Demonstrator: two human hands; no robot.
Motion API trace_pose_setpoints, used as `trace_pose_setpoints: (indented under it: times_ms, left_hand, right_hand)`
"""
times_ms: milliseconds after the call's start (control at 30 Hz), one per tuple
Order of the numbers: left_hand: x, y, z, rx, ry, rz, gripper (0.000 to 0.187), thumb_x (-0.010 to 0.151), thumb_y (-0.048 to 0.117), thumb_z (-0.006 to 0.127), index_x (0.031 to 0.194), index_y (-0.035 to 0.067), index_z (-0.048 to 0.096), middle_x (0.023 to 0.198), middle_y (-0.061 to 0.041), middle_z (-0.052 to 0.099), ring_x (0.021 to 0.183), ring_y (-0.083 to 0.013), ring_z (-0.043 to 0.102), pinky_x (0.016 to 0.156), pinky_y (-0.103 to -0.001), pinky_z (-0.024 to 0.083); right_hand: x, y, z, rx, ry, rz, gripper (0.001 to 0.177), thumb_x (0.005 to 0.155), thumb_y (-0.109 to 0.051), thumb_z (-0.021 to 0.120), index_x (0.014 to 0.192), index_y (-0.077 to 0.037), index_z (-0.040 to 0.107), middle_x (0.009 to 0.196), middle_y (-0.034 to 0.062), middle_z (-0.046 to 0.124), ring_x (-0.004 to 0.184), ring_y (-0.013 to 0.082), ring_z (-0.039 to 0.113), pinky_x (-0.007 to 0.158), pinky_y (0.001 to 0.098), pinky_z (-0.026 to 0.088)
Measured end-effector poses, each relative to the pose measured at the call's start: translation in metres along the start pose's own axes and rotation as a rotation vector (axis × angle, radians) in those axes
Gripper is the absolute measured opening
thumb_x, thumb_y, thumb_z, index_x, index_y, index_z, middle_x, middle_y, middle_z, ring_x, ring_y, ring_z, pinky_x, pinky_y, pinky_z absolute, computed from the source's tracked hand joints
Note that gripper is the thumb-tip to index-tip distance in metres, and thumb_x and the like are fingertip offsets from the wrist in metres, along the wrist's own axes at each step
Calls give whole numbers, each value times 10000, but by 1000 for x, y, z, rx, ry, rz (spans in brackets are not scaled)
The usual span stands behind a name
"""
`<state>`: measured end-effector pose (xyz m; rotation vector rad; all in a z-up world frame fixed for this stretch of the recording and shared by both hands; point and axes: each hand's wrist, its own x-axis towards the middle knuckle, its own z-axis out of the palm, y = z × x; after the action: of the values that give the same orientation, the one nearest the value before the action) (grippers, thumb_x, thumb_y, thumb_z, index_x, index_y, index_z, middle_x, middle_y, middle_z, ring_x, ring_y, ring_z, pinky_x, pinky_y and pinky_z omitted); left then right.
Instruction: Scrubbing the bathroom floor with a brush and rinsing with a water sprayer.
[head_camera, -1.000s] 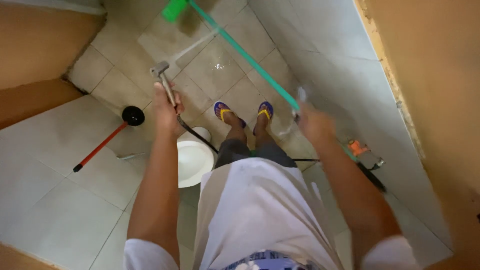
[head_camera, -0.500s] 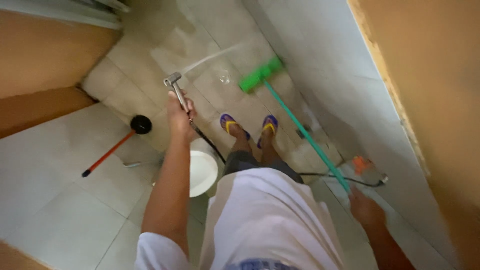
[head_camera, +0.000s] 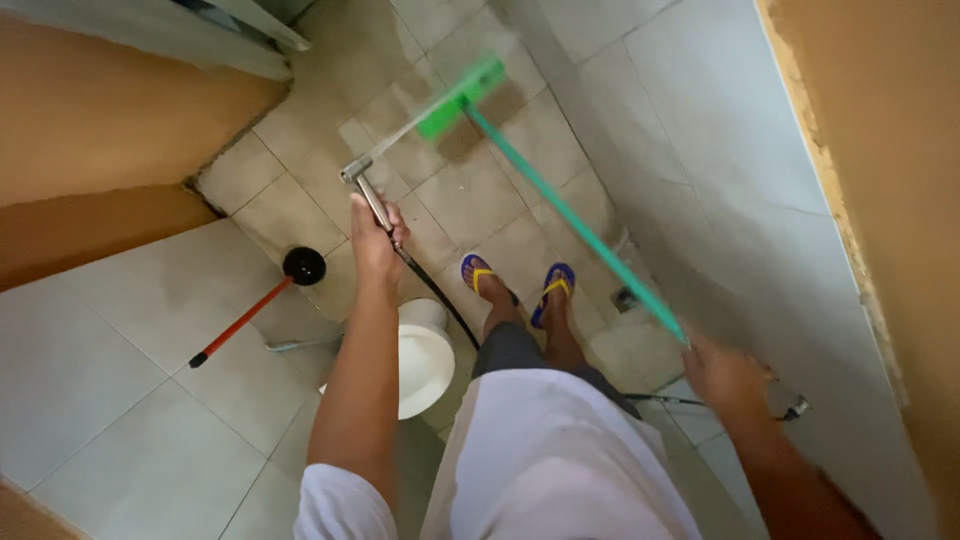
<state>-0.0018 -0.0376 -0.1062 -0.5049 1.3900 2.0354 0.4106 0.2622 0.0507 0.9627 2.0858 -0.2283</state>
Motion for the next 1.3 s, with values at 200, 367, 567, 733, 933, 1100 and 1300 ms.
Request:
trace_pose_setpoints:
  times_ms: [200, 367, 567, 733, 933, 1100, 1300]
  left_hand:
    - [-12, 12, -24, -46, 19, -5, 509, 1078, 570, 353, 1178, 103, 529, 702, -16, 499, 538, -124, 398, 520, -288, 357]
    - [-25, 9, -41, 36, 74, -26, 558, 1052, 608, 363, 1174, 94, 542, 711, -3, 498, 545, -115, 403, 513, -281, 356]
    - [-35, -8, -71, -16, 74, -110, 577, 1047, 620, 413, 1199, 82, 555, 741, -3, 514, 612, -102, 430, 534, -259, 335]
    - [-48, -16, -84, 65, 86, -195, 626, 1033, 659, 342, 1177, 97, 578, 714, 18, 495, 567, -83, 400, 507, -236, 326]
    - [-67, -30, -106, 144, 158, -171, 602, 1031, 637, 393, 1158, 88, 605, 690, 0, 513, 531, -97, 414, 483, -251, 322]
    - [-82, -37, -135, 107, 174, -155, 563, 1041, 618, 397, 1155, 100, 584, 700, -1, 501, 535, -93, 401, 473, -254, 334]
    - [-96, -44, -153, -90, 213, -132, 523, 1033, 603, 431, 1168, 111, 545, 702, -16, 488, 537, -102, 382, 489, -258, 338]
  right_hand:
    - [167, -90, -44, 127, 109, -93, 359, 1037, -393, 486, 1292, -216, 665, 1152, 179, 706, 1039, 394, 670, 868, 543, 523]
    - [191, -153, -68, 120, 116, -105, 397, 1070, -418, 454, 1373, -236, 634, 1170, 196, 698, 1053, 416, 658, 893, 562, 503]
    - [118, -53, 71, 193, -46, -19, 400, 1048, -364, 483, 1378, -159, 583, 1039, 214, 706, 907, 376, 682, 826, 516, 534]
    - [-25, 55, 149, 74, -91, 35, 429, 993, -334, 491, 1325, -91, 611, 1049, 209, 732, 865, 362, 743, 793, 526, 568]
    - [-94, 144, 175, 20, -219, 87, 474, 1043, -434, 475, 1435, -189, 584, 1200, 160, 748, 1038, 387, 728, 908, 491, 579]
    - [-58, 139, 142, 113, -234, 65, 413, 1025, -381, 513, 1340, -131, 609, 1123, 167, 714, 972, 324, 714, 877, 449, 566]
    - [62, -95, -10, 157, -92, -107, 432, 1067, -360, 440, 1388, -116, 595, 1006, 228, 688, 871, 379, 656, 800, 508, 507]
